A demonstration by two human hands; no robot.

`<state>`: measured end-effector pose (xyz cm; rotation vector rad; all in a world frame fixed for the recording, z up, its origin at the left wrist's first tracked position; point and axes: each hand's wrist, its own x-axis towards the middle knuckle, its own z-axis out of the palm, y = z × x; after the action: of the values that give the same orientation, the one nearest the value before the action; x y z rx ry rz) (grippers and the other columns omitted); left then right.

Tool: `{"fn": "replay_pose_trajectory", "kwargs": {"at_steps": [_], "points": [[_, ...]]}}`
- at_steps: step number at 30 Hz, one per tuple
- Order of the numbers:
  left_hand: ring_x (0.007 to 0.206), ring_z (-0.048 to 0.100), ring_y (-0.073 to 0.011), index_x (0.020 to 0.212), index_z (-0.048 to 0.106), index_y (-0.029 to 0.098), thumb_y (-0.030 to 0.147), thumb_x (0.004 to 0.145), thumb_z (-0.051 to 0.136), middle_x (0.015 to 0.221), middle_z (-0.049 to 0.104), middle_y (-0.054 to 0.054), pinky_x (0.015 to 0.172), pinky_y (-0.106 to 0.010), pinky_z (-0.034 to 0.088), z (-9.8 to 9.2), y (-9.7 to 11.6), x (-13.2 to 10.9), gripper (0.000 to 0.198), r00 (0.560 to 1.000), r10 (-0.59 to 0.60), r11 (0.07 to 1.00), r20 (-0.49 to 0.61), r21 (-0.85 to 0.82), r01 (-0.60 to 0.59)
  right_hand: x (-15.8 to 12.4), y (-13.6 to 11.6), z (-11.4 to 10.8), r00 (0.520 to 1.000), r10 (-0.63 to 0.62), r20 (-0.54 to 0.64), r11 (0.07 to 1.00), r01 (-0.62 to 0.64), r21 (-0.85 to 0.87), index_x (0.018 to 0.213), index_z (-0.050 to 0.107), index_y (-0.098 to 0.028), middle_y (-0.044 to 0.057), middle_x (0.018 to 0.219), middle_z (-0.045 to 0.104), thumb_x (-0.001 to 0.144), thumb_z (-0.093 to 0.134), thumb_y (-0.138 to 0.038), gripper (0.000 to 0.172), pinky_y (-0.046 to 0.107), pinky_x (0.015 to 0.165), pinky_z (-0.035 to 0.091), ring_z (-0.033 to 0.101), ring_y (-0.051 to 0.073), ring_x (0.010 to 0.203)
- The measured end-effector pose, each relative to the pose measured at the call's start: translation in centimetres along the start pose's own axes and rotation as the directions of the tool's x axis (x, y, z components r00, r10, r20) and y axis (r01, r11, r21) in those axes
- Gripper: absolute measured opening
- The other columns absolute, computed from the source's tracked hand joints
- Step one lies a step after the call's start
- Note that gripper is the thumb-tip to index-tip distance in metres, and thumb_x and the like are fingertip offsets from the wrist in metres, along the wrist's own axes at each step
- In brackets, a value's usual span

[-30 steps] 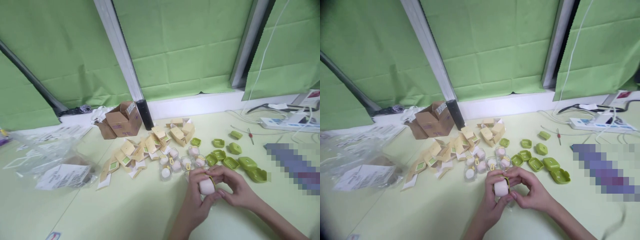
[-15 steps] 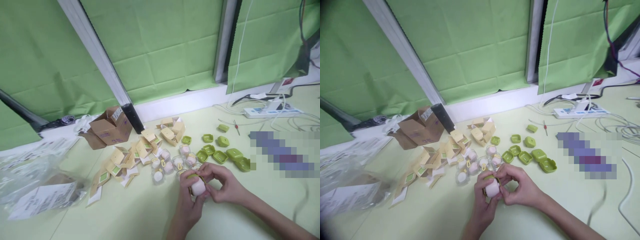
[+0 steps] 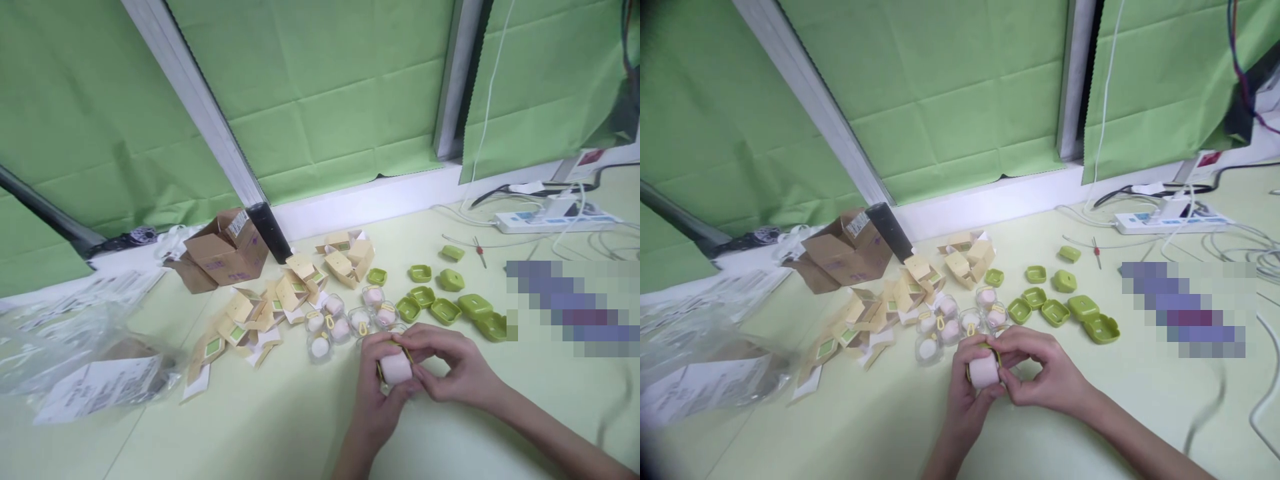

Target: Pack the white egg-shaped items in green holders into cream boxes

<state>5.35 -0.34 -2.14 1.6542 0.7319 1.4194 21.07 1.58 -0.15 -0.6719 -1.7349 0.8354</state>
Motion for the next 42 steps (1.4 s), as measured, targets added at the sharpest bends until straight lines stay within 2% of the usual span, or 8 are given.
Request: {"fn": "replay_pose_trajectory", "kwargs": {"at_steps": [5,10,15,19,23,27,37,42], "points": [[0.111,0.045,-0.0193,0.108,0.047,0.032,0.044,0.077,0.063,0.115,0.046,-0.002,0.095,-0.033,0.037,0.3,-0.6,-0.1,0.037,0.997,-0.048,0.997,-0.063,-0.07,0.044,0.3,-0.3,-0.6,0.993,0.05,0.112,0.998,-0.052,0.018,0.118,0.057,-0.031,0.005,0.107,0.064,0.077,0.061,-0.009,0.046,0.032,0.076,0.054,0.062,0.021,0.096],[0.124,0.038,-0.0286,0.134,0.016,0.028,0.073,0.068,0.048,0.135,0.032,-0.012,0.104,-0.046,0.029,-0.1,0.4,-0.5,0.085,0.985,-0.16,0.965,0.057,-0.201,0.169,0.5,0.1,-0.6,0.963,0.199,0.184,0.98,-0.2,-0.013,0.122,0.05,-0.028,0.007,0.114,0.057,0.072,0.071,-0.022,0.054,0.037,0.087,0.047,0.056,0.023,0.103],[0.115,0.042,-0.0314,0.123,0.034,0.026,0.039,0.065,0.072,0.126,0.04,-0.012,0.1,-0.053,0.031,-0.6,1.7,-2.0,0.071,0.967,-0.252,0.934,0.022,0.267,0.238,0.7,0.7,-1.7,0.972,0.233,0.018,0.962,-0.234,0.138,0.106,0.05,-0.029,0.006,0.116,0.053,0.076,0.068,-0.032,0.035,0.038,0.087,0.047,0.052,0.024,0.111],[0.119,0.036,-0.0382,0.121,0.039,0.024,0.028,0.058,0.078,0.124,0.043,-0.014,0.098,-0.059,0.032,0.7,-0.4,-4.4,0.074,0.955,-0.284,0.864,-0.078,0.41,0.291,-0.3,-0.4,-2.6,0.925,0.377,0.056,0.924,-0.371,-0.089,0.119,0.051,-0.031,0.007,0.12,0.055,0.076,0.068,-0.033,0.046,0.039,0.083,0.05,0.053,0.026,0.109],[0.121,0.04,-0.0309,0.13,0.025,0.021,0.019,0.078,0.056,0.131,0.038,-0.017,0.1,-0.054,0.034,1.3,-2.8,-6.3,0.06,0.95,-0.293,0.869,-0.107,0.385,0.312,-1.2,-1.9,-2.1,0.905,0.312,0.289,0.944,-0.261,-0.2,0.12,0.055,-0.031,0.005,0.118,0.06,0.074,0.07,-0.029,0.048,0.038,0.091,0.046,0.054,0.027,0.11],[0.115,0.048,-0.0253,0.132,0.007,0.025,0.017,0.078,0.056,0.135,0.031,-0.017,0.094,-0.047,0.043,0.2,-3.0,-7.1,0.073,0.965,-0.263,0.9,-0.003,0.36,0.246,-1.2,-2.9,-1.6,0.824,0.276,0.495,0.951,-0.159,-0.266,0.123,0.053,-0.032,0.006,0.119,0.059,0.079,0.063,-0.022,0.046,0.038,0.095,0.043,0.051,0.026,0.113],[0.105,0.054,-0.0313,0.127,0.019,0.023,0.022,0.066,0.066,0.13,0.037,-0.02,0.08,-0.047,0.049,0.1,-4.6,-8.1,0.077,0.977,-0.212,0.899,0.02,0.396,0.187,-1.1,-3.5,-0.8,0.75,0.373,0.547,0.894,-0.131,-0.43,0.121,0.055,-0.034,0.006,0.107,0.06,0.077,0.061,-0.018,0.047,0.034,0.084,0.048,0.057,0.025,0.102],[0.122,0.04,-0.0344,0.125,0.028,0.023,0.034,0.054,0.076,0.129,0.042,-0.016,0.099,-0.05,0.038,-3.9,-0.4,-5.3,0.085,0.992,-0.12,0.79,0.044,0.609,0.069,-2.1,-2.6,0.1,0.791,0.389,0.472,0.866,-0.139,-0.48,0.113,0.061,-0.035,0.005,0.108,0.064,0.068,0.065,-0.012,0.051,0.032,0.08,0.051,0.06,0.027,0.1]]}}
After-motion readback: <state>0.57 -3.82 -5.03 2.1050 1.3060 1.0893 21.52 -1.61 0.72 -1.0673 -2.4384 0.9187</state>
